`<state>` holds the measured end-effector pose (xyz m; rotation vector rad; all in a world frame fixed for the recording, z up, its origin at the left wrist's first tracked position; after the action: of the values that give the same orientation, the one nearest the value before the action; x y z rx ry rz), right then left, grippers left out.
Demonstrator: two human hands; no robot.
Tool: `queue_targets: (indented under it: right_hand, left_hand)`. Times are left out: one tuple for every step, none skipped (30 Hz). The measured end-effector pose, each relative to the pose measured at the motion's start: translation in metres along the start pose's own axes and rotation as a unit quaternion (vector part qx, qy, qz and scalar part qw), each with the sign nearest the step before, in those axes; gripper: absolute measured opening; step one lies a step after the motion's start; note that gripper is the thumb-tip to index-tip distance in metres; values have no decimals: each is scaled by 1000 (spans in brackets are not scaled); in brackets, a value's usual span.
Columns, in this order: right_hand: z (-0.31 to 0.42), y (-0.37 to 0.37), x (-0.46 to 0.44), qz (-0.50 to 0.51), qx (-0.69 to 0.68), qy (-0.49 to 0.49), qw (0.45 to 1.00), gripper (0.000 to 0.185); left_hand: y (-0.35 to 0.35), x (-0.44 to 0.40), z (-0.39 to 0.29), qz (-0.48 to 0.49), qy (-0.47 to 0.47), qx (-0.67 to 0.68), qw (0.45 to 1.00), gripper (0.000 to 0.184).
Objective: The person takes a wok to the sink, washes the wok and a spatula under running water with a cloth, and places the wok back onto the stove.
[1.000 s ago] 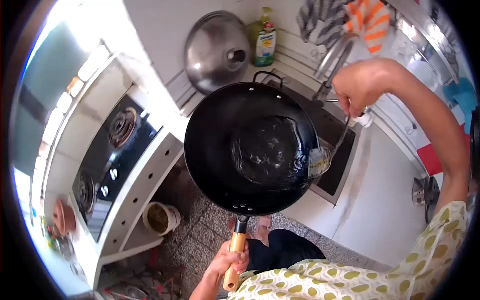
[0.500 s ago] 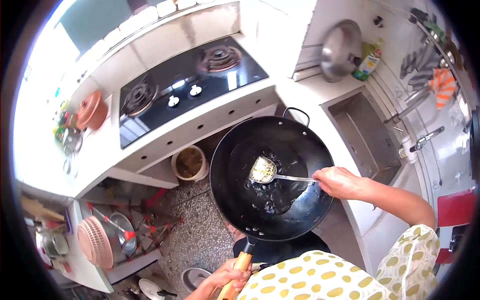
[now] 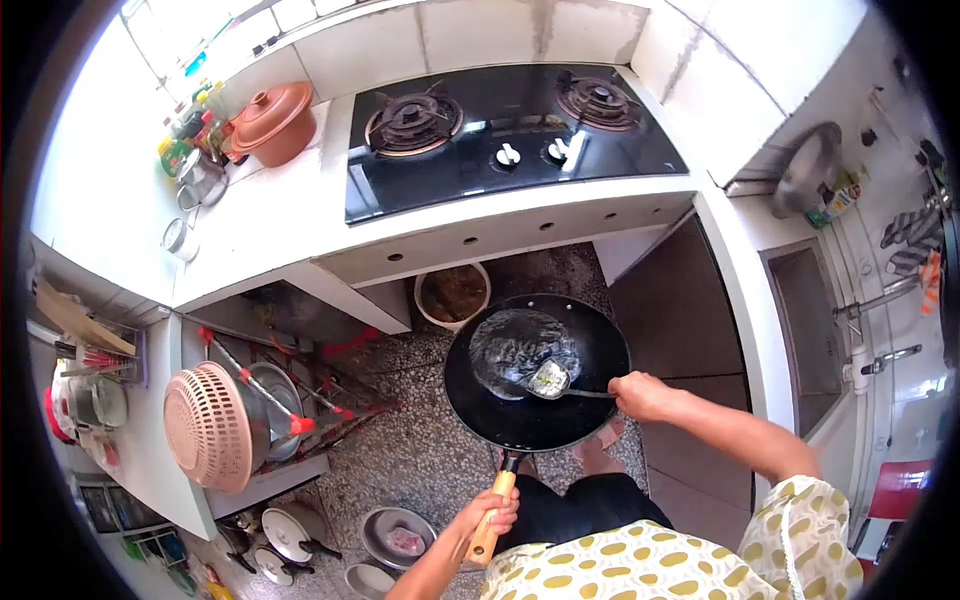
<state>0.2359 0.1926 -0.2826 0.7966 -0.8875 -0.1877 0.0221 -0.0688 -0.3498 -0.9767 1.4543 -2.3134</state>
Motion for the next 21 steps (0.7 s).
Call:
queue_targets:
  right_hand:
    - [-2,-12,-20,-1,-8,-1,1000,23]
    - [-2,-20,-39,-6,-10,1,1000,23]
    - [-2,-27,-58,-10,-13,2,1000,24]
    - [-1,-33,-79,-18,-10,16,1000,21]
    - [7,-32,-98,-21,-11,-15,1000,20]
    - [11,-31,-113,-33,-5,-14,999,19]
    - [18,-27,-130,-45,-3,-11,999,18]
    - [26,-20,-146,-36,16,-7,999,18]
    - [35,-11,-162,-28,34,-3,999,17]
    - [45,-2,-176,-12,50,-6,999,17]
    - [52,6,-191,4,66,-8,998,17]
    - [54,8,-207,-24,83,19,996,16]
    - [56,9,-223,-52,100,47,993,15]
    - [61,14,-237,-53,112,47,991,15]
    - [70,21,-250,-54,124,48,990,16]
    - [79,27,-259,-52,123,49,990,16]
    - [91,39,-263,-38,140,45,988,16]
    - [100,46,-269,-25,158,40,986,17]
    - [108,50,-276,-26,160,41,986,17]
    - [115,53,-282,-16,168,38,985,17]
    - [120,54,-287,-6,174,34,984,17]
  left_hand:
    - [12,-4,-16,1,-2,0,1000,19]
    - [23,-9,-32,11,-1,38,999,19]
    - [35,-16,-49,20,1,77,997,19]
    - [49,-23,-68,25,4,77,997,19]
    - [65,-31,-89,-7,-5,64,998,17]
    - [76,-43,-107,-18,-4,95,995,16]
    - [83,-50,-127,-32,-4,126,992,14]
    - [83,-54,-145,-25,-9,135,990,14]
    - [82,-57,-164,-19,-15,144,989,14]
    - [87,-62,-183,-31,-12,172,984,11]
    - [90,-67,-200,32,3,189,981,9]
    - [89,-68,-213,48,6,205,978,10]
    - [89,-70,-225,64,9,221,973,10]
    - [88,-71,-235,76,13,234,969,10]
    - [83,-72,-244,74,13,236,969,10]
    - [77,-71,-251,93,9,250,964,11]
    - [70,-70,-256,114,3,262,958,11]
    - [65,-71,-260,97,-1,280,955,11]
    - [62,-72,-261,99,-2,278,955,11]
    - [59,-74,-262,117,-3,286,951,12]
    - [54,-76,-262,134,-3,293,947,12]
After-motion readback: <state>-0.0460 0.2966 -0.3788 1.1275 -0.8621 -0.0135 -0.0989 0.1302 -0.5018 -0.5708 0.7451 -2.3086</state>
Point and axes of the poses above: each hand's wrist, its own x-axis away from the middle knuckle, its own y-axis out of the back of the hand, z = x × y, the point moved 1 cm from there along -x, towards the middle knuckle, and after that the axes turned 10 degrees about y, right-handed, at the moved point
